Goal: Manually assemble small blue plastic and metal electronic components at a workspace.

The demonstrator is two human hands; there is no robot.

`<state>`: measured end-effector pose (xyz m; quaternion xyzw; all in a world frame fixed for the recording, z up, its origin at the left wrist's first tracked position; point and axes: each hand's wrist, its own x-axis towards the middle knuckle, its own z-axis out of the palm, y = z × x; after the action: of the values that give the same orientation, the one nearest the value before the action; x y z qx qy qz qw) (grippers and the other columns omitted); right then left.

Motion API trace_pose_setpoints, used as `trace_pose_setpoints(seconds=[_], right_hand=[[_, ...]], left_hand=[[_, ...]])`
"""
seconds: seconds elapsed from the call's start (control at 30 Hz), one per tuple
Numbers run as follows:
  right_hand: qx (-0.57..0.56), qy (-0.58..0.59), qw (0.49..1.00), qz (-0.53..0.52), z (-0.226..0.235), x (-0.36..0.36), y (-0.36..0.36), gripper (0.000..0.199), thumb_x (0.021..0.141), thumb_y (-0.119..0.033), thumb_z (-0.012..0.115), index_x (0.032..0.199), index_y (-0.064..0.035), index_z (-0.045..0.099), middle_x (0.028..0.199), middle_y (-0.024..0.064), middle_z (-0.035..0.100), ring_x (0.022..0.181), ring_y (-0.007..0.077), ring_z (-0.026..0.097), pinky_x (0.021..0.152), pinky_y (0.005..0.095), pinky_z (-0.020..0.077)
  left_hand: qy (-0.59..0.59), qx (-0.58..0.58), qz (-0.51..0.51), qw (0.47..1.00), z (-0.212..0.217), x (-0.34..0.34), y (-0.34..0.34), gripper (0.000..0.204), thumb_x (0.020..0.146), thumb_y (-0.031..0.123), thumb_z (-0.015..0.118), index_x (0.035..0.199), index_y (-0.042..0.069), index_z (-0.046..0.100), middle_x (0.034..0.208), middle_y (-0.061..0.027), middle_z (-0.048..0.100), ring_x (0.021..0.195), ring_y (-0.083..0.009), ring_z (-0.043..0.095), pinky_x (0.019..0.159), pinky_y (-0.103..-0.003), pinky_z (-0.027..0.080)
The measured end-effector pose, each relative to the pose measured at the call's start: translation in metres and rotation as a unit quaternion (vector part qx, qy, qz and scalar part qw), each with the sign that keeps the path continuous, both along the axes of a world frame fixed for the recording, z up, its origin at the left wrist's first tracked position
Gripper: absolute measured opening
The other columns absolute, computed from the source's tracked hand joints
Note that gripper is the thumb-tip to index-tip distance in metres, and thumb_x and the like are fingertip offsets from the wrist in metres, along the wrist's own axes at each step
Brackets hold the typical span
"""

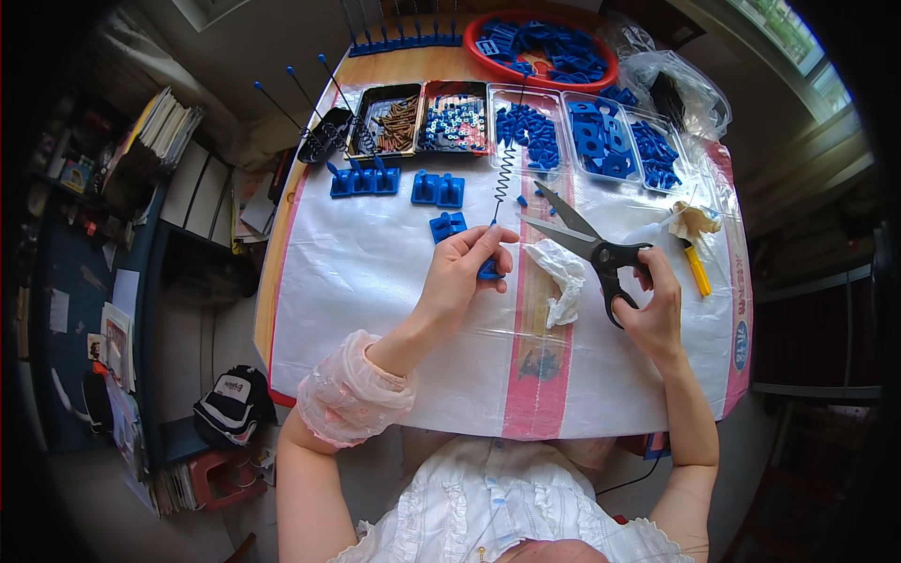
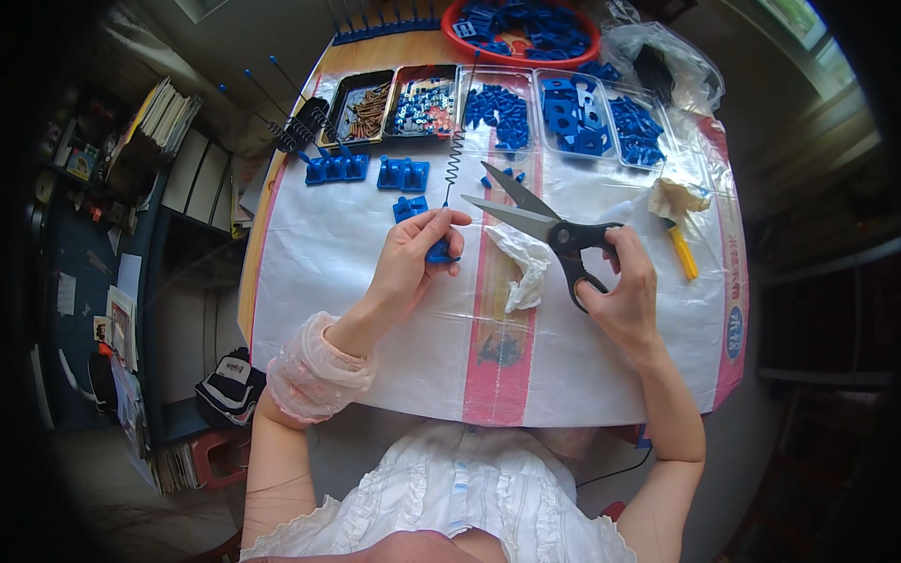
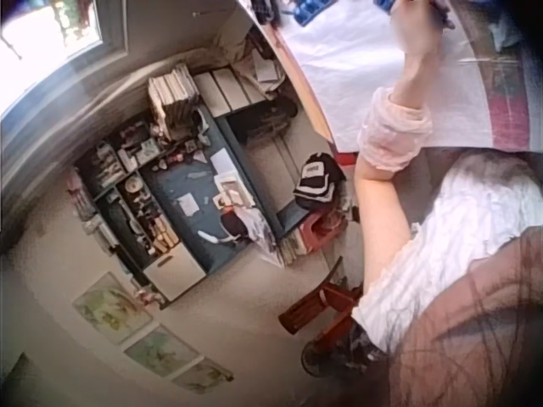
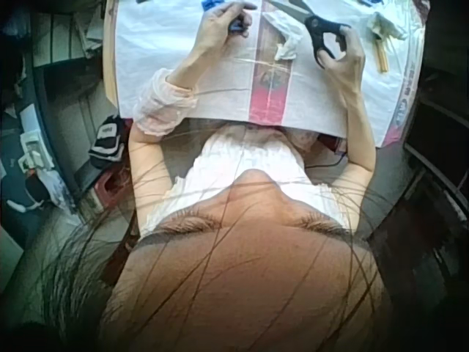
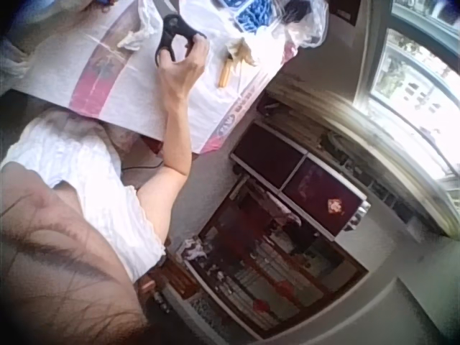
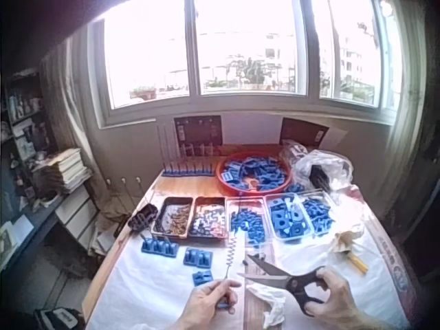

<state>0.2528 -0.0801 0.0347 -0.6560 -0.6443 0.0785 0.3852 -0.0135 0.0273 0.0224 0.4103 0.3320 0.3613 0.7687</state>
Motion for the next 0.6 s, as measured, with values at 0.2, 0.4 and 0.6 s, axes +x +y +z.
trace_pose_setpoints(seconds=[0.2,0.4,0.6], right_hand=[[0.046,-0.001,0.999,-0.015,0.01,0.002,-0.002,0.047,0.063,-0.001,0.074,0.106,-0.0008,0.054,0.089,0.008,0.053,0.076,0.0187,0.055,0.066,0.0302,0.0446],[0.1,-0.009,0.994,-0.047,0.025,0.009,-0.008,0.047,0.066,-0.001,0.079,0.107,-0.0029,0.055,0.083,0.0041,0.053,0.074,0.0135,0.051,0.066,0.0276,0.0415],[0.123,0.0,0.99,-0.064,0.058,0.018,-0.023,0.045,0.072,-0.002,0.082,0.108,-0.0016,0.056,0.085,0.0037,0.053,0.076,0.0127,0.049,0.068,0.0272,0.041]], left_hand=[[-0.014,0.008,-0.021,1.0,-0.001,-0.003,0.0,0.042,0.109,0.033,0.044,0.114,-0.004,0.065,0.075,-0.003,0.063,0.064,-0.0073,0.057,0.055,-0.022,0.051],[-0.016,0.014,-0.015,1.0,0.004,0.001,-0.004,0.045,0.11,0.031,0.041,0.12,-0.008,0.061,0.08,-0.0063,0.067,0.07,-0.0099,0.062,0.061,-0.024,0.054],[-0.042,0.002,-0.007,0.999,-0.001,-0.001,-0.001,0.046,0.109,0.029,0.038,0.122,-0.008,0.061,0.085,-0.0092,0.07,0.075,-0.0119,0.065,0.065,-0.026,0.058]])
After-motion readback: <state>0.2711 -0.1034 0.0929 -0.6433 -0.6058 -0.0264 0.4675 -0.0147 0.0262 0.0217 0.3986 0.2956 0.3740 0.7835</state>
